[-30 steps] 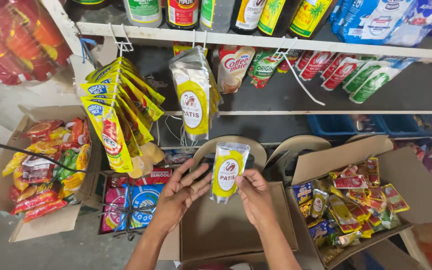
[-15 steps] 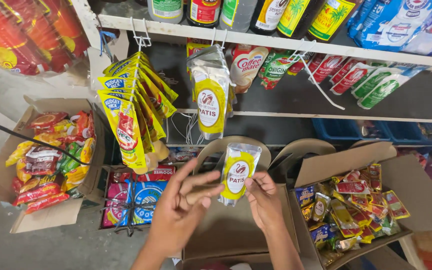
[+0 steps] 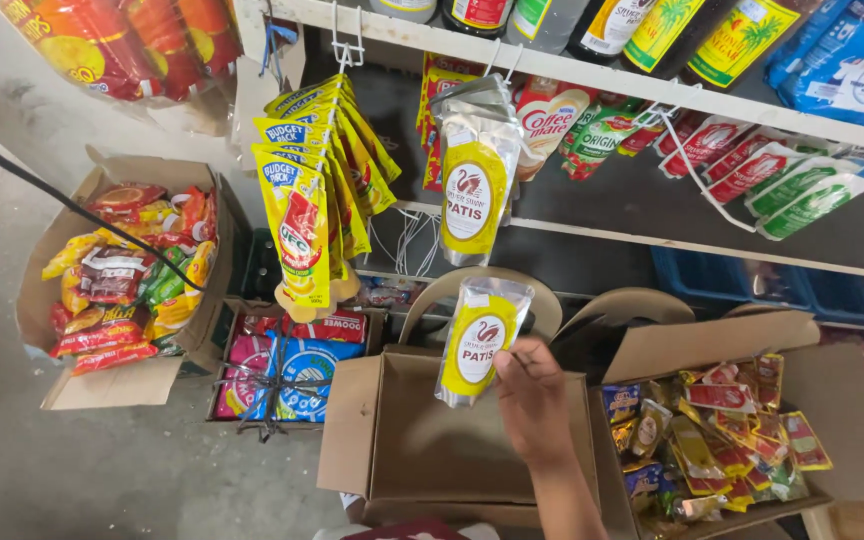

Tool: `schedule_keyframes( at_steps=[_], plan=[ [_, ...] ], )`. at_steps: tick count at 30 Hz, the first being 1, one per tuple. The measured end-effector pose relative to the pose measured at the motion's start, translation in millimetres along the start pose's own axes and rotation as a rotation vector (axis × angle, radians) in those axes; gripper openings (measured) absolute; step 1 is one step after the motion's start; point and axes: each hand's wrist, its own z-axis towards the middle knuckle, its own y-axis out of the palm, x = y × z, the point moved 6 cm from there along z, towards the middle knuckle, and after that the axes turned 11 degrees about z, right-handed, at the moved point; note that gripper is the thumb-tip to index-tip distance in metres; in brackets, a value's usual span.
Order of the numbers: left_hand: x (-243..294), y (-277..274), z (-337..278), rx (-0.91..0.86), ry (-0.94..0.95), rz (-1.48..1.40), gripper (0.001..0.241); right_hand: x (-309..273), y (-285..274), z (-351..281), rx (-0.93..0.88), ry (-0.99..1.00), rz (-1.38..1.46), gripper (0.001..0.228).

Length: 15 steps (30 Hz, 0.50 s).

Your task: The recorder is taking condiment packets from a box and hanging them on display clips on a store shelf.

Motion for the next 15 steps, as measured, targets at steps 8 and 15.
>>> schedule_keyframes(
  at_steps=[8, 15],
  plan=[
    [-151.9, 11.4, 51.6, 0.047, 0.092, 0.144, 0.023, -20.3, 29.2, 18.1, -0.033, -0.069, -0.049, 0.011],
    [-211.5, 14.5, 90.9, 0.036, 0.047, 0.148, 0.05, -34.5, 48.7, 39.5, -0.086, -0.161, -0.145, 0.013]
  ],
)
